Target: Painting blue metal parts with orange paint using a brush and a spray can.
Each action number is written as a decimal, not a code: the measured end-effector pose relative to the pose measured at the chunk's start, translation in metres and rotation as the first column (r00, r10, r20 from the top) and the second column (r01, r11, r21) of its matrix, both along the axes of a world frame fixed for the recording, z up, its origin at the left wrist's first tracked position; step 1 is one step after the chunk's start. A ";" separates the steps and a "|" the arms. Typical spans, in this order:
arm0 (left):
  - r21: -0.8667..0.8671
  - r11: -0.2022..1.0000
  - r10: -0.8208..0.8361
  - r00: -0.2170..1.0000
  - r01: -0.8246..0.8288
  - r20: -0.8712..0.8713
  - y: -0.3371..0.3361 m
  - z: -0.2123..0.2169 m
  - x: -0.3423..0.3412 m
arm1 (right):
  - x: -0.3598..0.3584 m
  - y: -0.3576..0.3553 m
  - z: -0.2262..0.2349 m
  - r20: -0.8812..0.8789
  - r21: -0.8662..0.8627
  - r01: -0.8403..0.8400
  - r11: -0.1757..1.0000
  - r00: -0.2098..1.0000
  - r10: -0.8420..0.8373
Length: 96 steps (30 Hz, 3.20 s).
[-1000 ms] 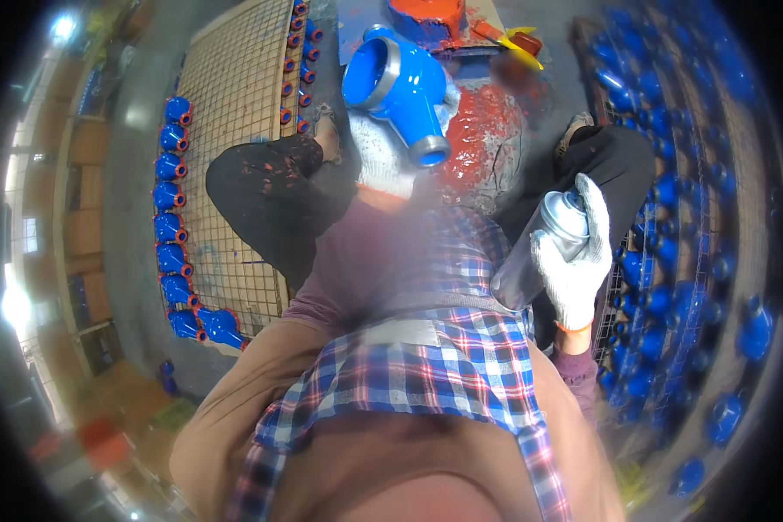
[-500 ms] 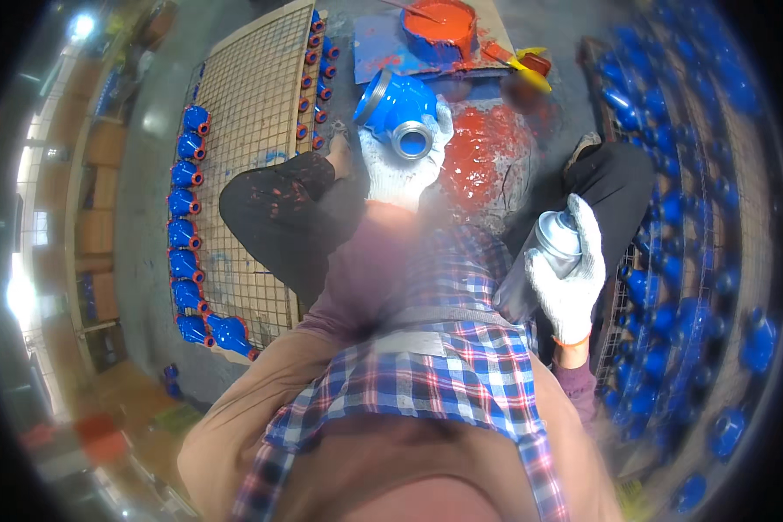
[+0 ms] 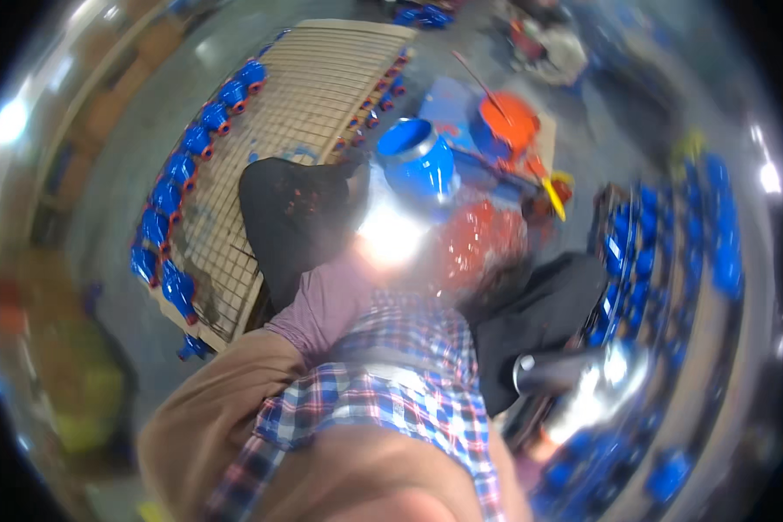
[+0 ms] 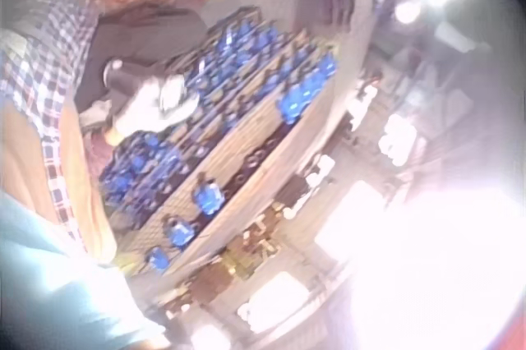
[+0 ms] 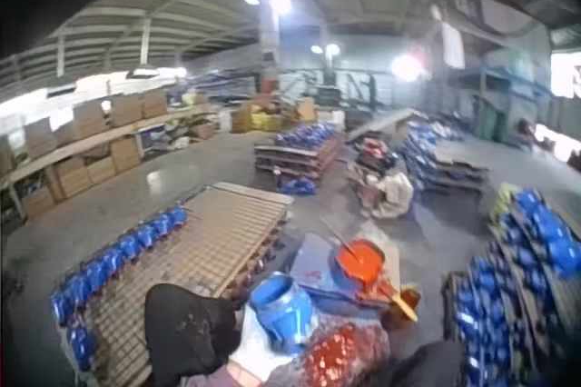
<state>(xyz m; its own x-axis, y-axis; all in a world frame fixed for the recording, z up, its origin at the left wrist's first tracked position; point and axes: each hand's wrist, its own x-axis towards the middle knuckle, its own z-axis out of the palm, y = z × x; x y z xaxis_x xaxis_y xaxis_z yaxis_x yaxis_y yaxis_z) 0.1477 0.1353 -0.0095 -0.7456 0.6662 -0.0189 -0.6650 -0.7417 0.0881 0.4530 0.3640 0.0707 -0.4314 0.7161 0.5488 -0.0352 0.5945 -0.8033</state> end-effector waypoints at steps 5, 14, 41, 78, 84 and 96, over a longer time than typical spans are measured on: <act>0.180 0.981 0.101 0.982 -0.072 -0.159 -0.040 0.020 0.008 | 0.018 0.056 -0.034 0.219 0.351 0.212 0.912 0.929 -0.299; -0.067 0.837 0.464 0.770 -0.543 -0.438 -0.141 0.062 0.030 | 0.039 0.074 -0.240 0.584 0.388 0.171 0.906 0.715 -0.385; -0.799 0.206 0.978 0.146 -0.565 0.149 -0.358 -0.099 0.442 | -0.024 0.149 -0.209 0.954 0.193 -0.245 0.950 0.272 -0.124; -0.451 -0.443 -0.065 0.530 -0.775 -0.846 -0.129 -0.047 0.025 | 0.071 0.086 -0.249 0.994 0.020 0.506 0.862 0.086 -0.073; -0.242 -0.249 -0.284 0.310 -0.938 -0.908 -0.051 0.027 -0.047 | 0.056 0.066 -0.124 0.864 0.285 0.222 0.932 0.362 -0.350; -0.128 0.093 -0.260 0.100 -0.987 -0.960 -0.002 0.089 -0.078 | 0.164 0.164 0.082 0.364 0.928 0.146 0.343 -0.162 -0.917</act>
